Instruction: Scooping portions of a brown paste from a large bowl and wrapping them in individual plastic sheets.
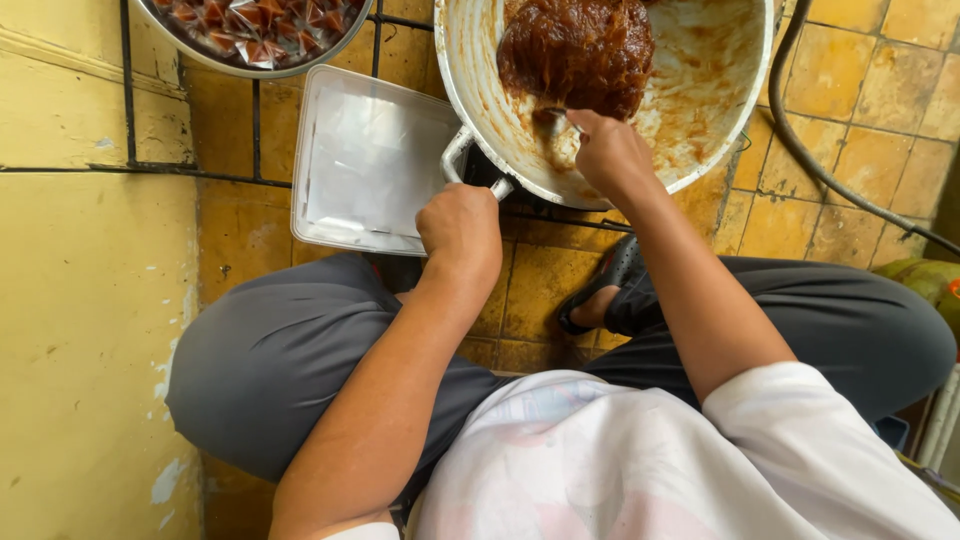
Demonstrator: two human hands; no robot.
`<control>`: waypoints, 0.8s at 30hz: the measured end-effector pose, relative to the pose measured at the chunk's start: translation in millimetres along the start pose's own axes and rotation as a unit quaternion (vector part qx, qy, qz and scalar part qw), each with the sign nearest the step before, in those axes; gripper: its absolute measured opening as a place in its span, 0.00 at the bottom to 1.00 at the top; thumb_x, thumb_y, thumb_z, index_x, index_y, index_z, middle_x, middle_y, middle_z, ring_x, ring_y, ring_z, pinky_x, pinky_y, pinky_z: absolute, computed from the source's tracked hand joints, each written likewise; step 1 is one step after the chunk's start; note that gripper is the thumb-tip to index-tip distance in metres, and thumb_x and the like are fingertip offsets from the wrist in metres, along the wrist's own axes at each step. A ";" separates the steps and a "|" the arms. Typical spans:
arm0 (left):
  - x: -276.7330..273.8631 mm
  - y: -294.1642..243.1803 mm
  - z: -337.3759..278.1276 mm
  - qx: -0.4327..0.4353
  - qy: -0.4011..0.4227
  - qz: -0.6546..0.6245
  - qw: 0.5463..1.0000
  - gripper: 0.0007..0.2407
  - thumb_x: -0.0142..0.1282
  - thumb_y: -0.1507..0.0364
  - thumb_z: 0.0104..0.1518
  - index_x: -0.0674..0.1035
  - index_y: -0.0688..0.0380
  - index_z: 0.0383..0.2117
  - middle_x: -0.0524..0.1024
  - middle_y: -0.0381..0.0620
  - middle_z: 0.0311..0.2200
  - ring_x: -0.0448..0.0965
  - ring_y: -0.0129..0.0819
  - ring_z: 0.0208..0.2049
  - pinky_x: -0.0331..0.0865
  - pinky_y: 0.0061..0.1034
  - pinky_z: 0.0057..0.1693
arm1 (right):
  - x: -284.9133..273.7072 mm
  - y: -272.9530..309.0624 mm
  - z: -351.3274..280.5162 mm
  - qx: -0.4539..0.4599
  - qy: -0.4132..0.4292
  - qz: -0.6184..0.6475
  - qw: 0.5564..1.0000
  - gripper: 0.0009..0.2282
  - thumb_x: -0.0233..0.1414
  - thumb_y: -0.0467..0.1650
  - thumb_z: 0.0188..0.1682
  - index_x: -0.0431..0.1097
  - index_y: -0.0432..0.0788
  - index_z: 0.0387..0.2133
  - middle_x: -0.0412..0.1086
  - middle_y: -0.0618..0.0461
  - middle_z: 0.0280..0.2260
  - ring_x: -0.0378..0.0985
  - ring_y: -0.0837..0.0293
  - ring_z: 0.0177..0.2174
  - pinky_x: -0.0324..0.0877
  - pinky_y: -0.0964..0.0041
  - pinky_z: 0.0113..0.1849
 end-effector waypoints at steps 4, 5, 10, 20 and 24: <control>-5.0 -1.5 -1.5 0.017 0.002 0.011 1.000 0.05 0.54 0.87 0.40 0.79 0.66 0.16 0.66 0.47 0.14 0.73 0.42 0.16 0.65 0.44 0.22 | -3.0 -14.0 2.1 0.014 -0.010 -0.020 1.000 0.21 0.39 0.32 0.57 0.67 0.61 0.61 0.73 0.28 0.45 0.74 0.28 0.49 0.69 0.34 0.48; -6.4 -1.3 -1.0 0.016 0.012 0.004 1.000 0.05 0.54 0.87 0.41 0.79 0.65 0.17 0.67 0.46 0.15 0.74 0.42 0.17 0.66 0.44 0.22 | -0.2 -25.3 13.1 0.022 -0.012 -0.035 0.999 0.21 0.39 0.33 0.57 0.66 0.63 0.62 0.73 0.29 0.45 0.74 0.29 0.49 0.69 0.36 0.49; 3.8 -0.4 -1.6 0.017 0.004 0.005 1.000 0.05 0.53 0.86 0.41 0.79 0.64 0.16 0.66 0.45 0.14 0.73 0.41 0.16 0.65 0.43 0.22 | -19.3 -7.1 -16.7 0.038 0.002 0.006 0.999 0.21 0.40 0.31 0.55 0.69 0.61 0.60 0.73 0.28 0.46 0.73 0.30 0.50 0.67 0.36 0.51; -2.7 -0.5 -7.1 -0.005 -0.023 0.005 1.000 0.05 0.52 0.84 0.42 0.78 0.62 0.16 0.67 0.44 0.15 0.76 0.42 0.18 0.66 0.45 0.23 | 9.1 -45.3 1.9 -0.070 -0.106 -0.198 0.972 0.19 0.46 0.32 0.54 0.73 0.69 0.56 0.76 0.39 0.36 0.81 0.33 0.36 0.75 0.39 0.37; 4.2 -4.5 -2.3 -0.001 -0.060 0.003 0.998 0.04 0.51 0.85 0.41 0.77 0.64 0.15 0.65 0.46 0.13 0.73 0.44 0.16 0.63 0.46 0.21 | 28.5 -32.5 7.9 -0.010 -0.035 -0.072 0.997 0.19 0.42 0.36 0.56 0.68 0.71 0.58 0.76 0.35 0.39 0.78 0.31 0.44 0.73 0.37 0.44</control>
Point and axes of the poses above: each hand's wrist, its own z-axis towards the middle knuckle, its own x-axis out of the palm, y = z × x, the point moved 7 cm from there along z, towards the middle knuckle
